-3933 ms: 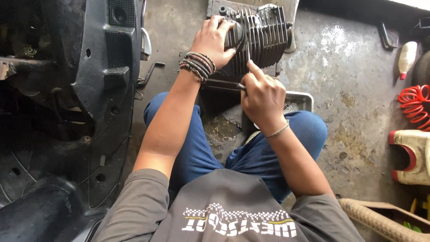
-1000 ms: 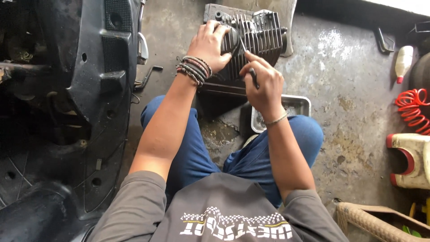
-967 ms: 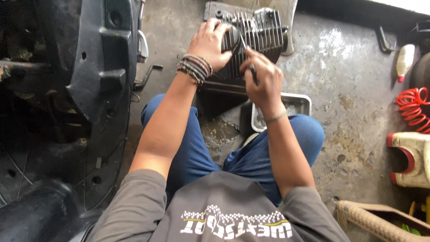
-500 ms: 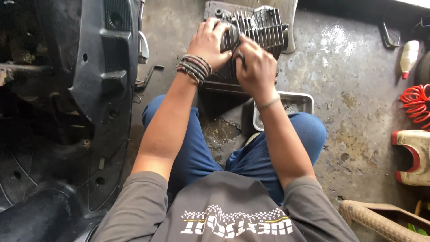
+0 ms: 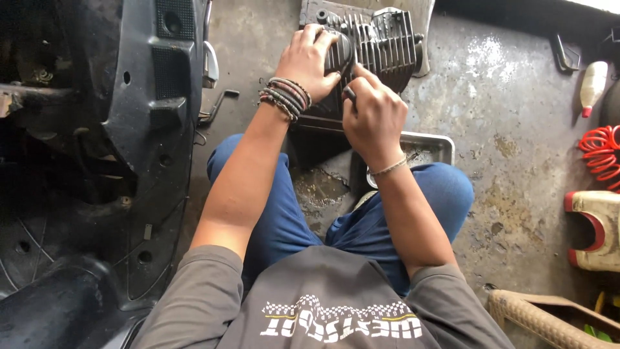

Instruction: The person uses a screwdriver to tighten or loosen screws on a motorcycle engine block placed on a metal tray. The person holds the engine steady with one hand while manipulating the tool with the other.

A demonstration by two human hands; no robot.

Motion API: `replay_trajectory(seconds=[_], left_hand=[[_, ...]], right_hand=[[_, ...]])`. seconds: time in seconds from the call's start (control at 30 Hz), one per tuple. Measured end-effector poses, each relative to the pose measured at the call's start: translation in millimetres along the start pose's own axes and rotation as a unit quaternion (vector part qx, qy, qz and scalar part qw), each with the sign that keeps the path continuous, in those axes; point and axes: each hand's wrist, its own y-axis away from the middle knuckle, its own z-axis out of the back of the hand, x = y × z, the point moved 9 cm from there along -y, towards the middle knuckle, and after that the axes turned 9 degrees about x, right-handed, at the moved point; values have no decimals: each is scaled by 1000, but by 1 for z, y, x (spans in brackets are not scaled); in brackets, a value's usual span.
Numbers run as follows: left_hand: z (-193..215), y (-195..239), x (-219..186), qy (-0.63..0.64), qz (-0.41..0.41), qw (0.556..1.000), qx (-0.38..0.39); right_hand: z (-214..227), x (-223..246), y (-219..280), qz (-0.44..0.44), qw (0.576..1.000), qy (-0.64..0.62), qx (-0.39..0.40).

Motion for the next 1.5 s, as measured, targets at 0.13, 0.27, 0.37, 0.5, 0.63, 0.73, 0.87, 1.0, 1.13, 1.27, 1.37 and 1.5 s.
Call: replay_trajectory(seconds=[0.13, 0.27, 0.37, 0.5, 0.63, 0.73, 0.87, 1.0, 1.13, 1.27, 1.37, 1.5], left_hand=[[-4, 0, 0, 9, -1, 1000, 8], [-1, -1, 1, 3, -5, 1000, -3], [0, -5, 2, -1, -12, 1000, -10], [-2, -4, 2, -1, -15, 999, -29], [-1, -1, 1, -10, -12, 1000, -21], [1, -6, 2, -14, -4, 1000, -11], [-2, 0, -1, -7, -9, 1000, -11], [-3, 1, 3, -2, -22, 1000, -21], [1, -3, 1, -8, 2, 1000, 3], [1, 0, -2, 3, 0, 1000, -3], [2, 2, -3, -1, 1, 1000, 15], [-9, 3, -5, -22, 30, 997, 68]], right_hand=[[-29, -19, -7, 13, 999, 22, -26], [-15, -9, -1, 10, 1000, 29, -2], [-6, -6, -3, 29, 1000, 8, -8], [-29, -25, -5, 23, 1000, -3, -8], [-9, -7, 20, 40, 999, 12, 2], [-8, -6, 23, 13, 999, 14, 37], [-20, -8, 20, 28, 999, 41, -1], [10, 7, 37, 34, 999, 11, 34], [12, 3, 38, 19, 999, 3, 49], [4, 2, 31, 23, 999, 20, 31], [12, 1, 44, 30, 999, 21, 38], [31, 7, 51, 34, 998, -3, 43]])
